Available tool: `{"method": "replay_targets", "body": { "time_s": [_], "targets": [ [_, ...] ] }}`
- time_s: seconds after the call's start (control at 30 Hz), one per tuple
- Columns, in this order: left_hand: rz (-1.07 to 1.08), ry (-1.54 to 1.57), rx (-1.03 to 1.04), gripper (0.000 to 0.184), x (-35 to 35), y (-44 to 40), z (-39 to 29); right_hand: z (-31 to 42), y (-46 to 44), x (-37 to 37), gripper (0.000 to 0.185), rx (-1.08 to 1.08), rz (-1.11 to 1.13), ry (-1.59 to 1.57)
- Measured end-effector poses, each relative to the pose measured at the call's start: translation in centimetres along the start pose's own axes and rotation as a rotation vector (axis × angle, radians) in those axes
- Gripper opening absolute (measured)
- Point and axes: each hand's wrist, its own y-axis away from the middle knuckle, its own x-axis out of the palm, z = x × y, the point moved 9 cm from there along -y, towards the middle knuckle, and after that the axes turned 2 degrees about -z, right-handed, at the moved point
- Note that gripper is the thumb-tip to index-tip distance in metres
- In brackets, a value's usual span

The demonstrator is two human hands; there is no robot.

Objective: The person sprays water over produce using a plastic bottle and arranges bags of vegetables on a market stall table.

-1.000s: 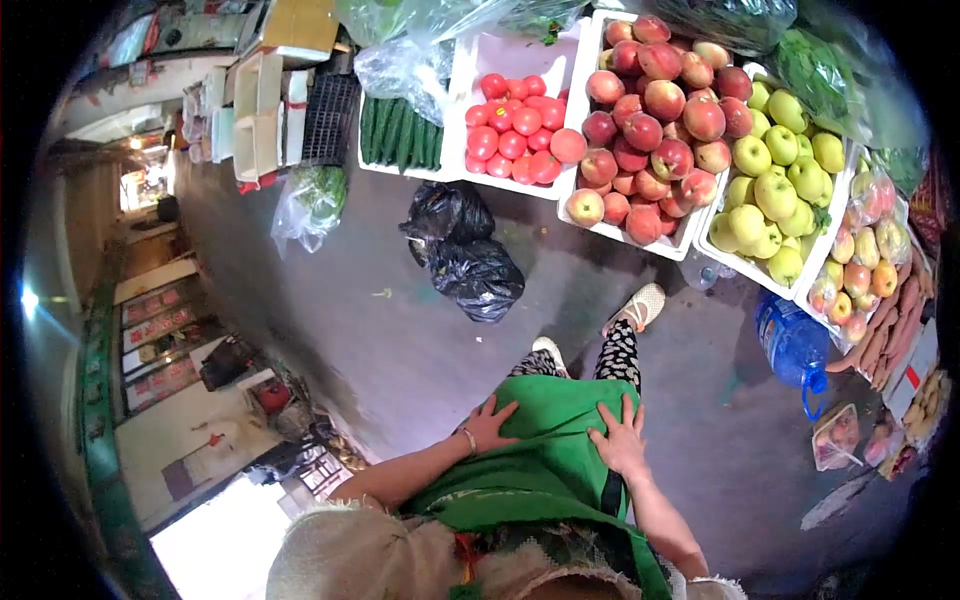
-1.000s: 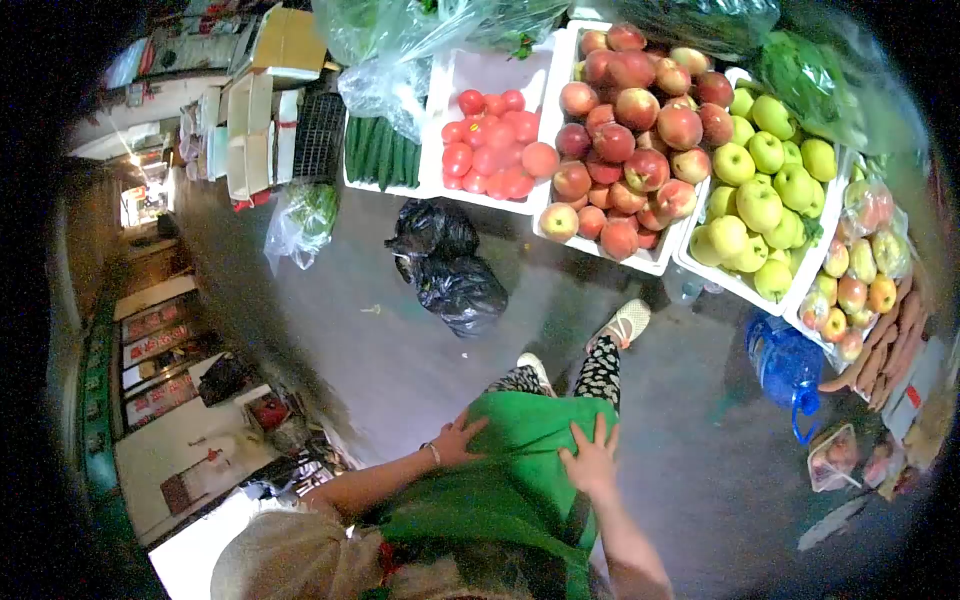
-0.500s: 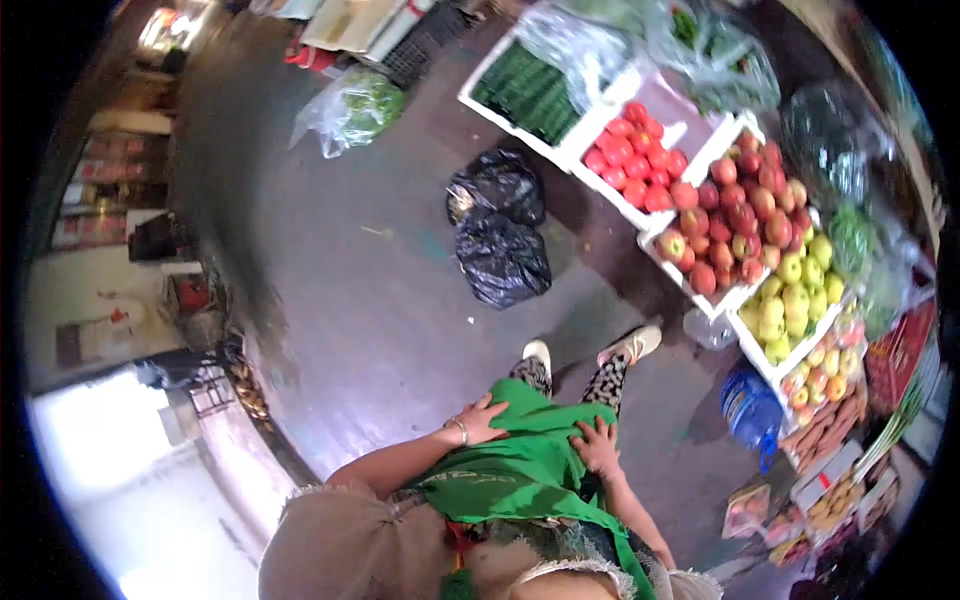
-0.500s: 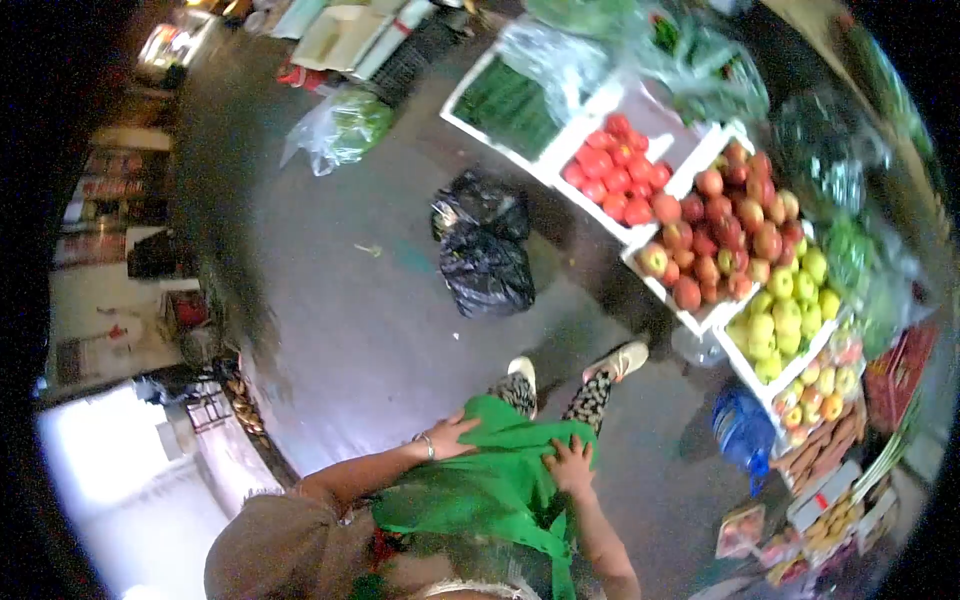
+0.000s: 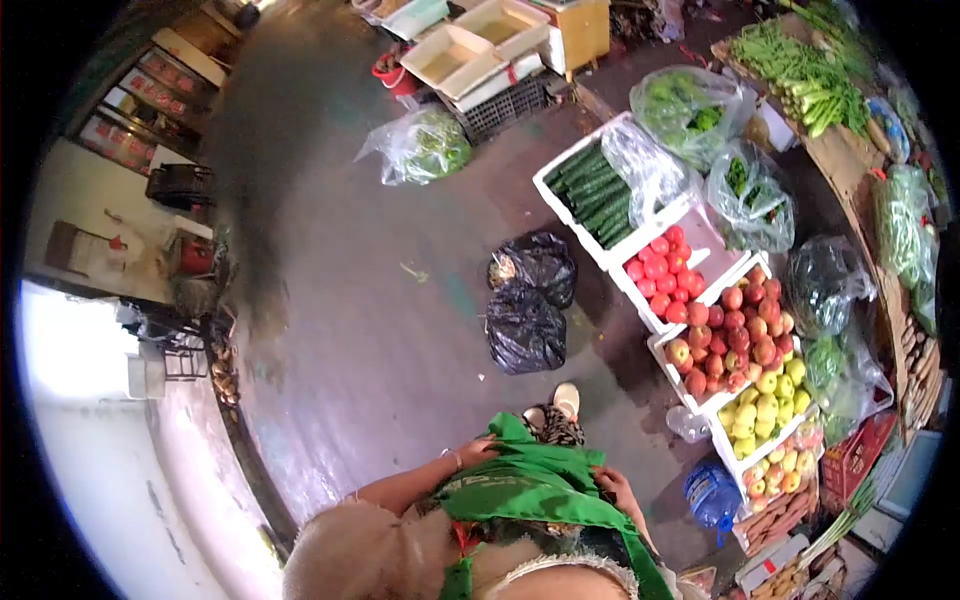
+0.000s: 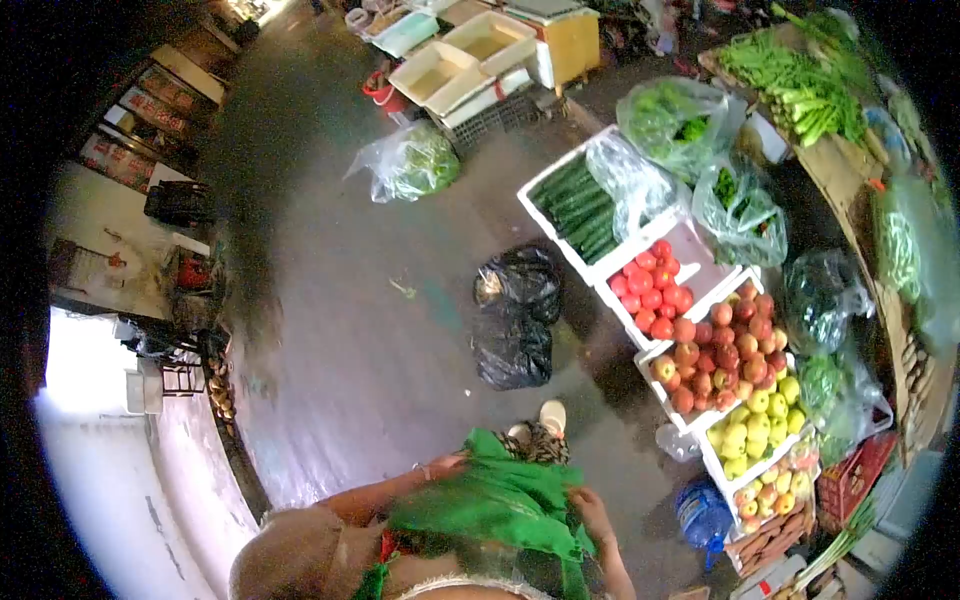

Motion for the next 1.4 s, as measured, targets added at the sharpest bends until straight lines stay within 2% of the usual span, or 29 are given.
{"method": "replay_targets", "body": {
  "time_s": [0.07,0.17,0.27,0.3,0.37,0.4,0.5,0.53,0.6,0.67,0.77,0.87,0.97,1.07,1.17,1.2,1.23,1.3,1.37,1.4],
  "targets": [
    [-0.192,0.057,0.190,0.055,-1.6,0.0,-0.5,0.5,1.3,-2.4,0.033,0.154,-0.077,0.058],
    [-0.402,0.110,0.165,0.057,-4.9,0.2,2.2,0.2,0.9,-6.0,0.031,0.215,-0.092,0.203],
    [-0.562,0.397,0.019,0.058,-9.0,2.7,3.4,2.0,-2.6,-8.1,0.030,0.260,-0.106,0.317],
    [-0.565,-0.074,-0.008,0.057,-9.8,2.8,3.9,3.4,-4.4,-8.3,0.029,0.256,-0.112,0.356],
    [-0.565,-0.542,-0.043,0.056,-11.6,3.1,4.2,6.6,-8.4,-8.1,0.028,0.233,-0.123,0.425],
    [-0.571,-0.414,-0.065,0.056,-12.7,4.0,4.1,8.4,-10.6,-7.5,0.028,0.212,-0.129,0.454],
    [-0.457,-0.095,-0.144,0.057,-12.4,0.7,13.4,13.5,-17.4,-3.7,0.026,0.128,-0.139,0.513],
    [-0.328,0.031,-0.041,0.060,-14.5,0.1,14.1,15.2,-19.2,-1.6,0.026,0.090,-0.138,0.526],
    [-0.329,0.200,-0.065,0.059,-20.6,0.8,15.1,17.8,-22.9,3.7,0.025,-0.022,-0.108,0.574],
    [-0.327,0.264,-0.078,0.059,-25.4,1.9,16.3,19.3,-25.8,9.2,0.024,-0.160,-0.027,0.683],
    [-0.317,0.291,-0.087,0.058,-32.1,5.3,18.7,20.9,-28.5,17.3,0.025,-0.130,0.069,0.886],
    [-0.316,0.289,-0.086,0.057,-38.1,8.4,21.1,25.3,-29.4,21.8,0.025,-0.055,-0.074,0.643],
    [-0.369,0.259,-0.029,0.056,-44.1,10.7,22.1,28.1,-29.5,22.5,0.025,-0.023,-0.215,0.481],
    [-0.457,0.152,0.098,0.056,-50.4,10.3,21.9,28.6,-30.5,21.0,0.021,-0.047,-0.234,0.397],
    [-0.482,0.054,0.134,0.057,-55.4,9.0,21.2,23.8,-33.2,17.1,0.010,-0.001,-0.243,0.729],
    [-0.452,0.150,0.008,0.058,-57.4,7.9,21.4,23.9,-33.6,17.4,0.008,-0.093,-0.159,0.959],
    [-0.453,0.190,-0.023,0.059,-59.3,7.0,20.6,24.0,-33.8,17.7,0.006,-0.208,-0.095,1.182],
    [-0.458,0.270,-0.083,0.059,-63.1,5.4,18.9,24.4,-34.7,18.1,0.010,-0.213,-0.010,1.057],
    [-0.451,0.292,-0.132,0.058,-65.9,3.2,18.3,24.5,-35.4,17.2,0.012,0.014,-0.076,0.476],
    [-0.444,0.295,-0.151,0.057,-66.8,1.9,18.4,26.6,-35.9,18.1,0.013,-0.056,-0.066,0.702]
  ]
}}
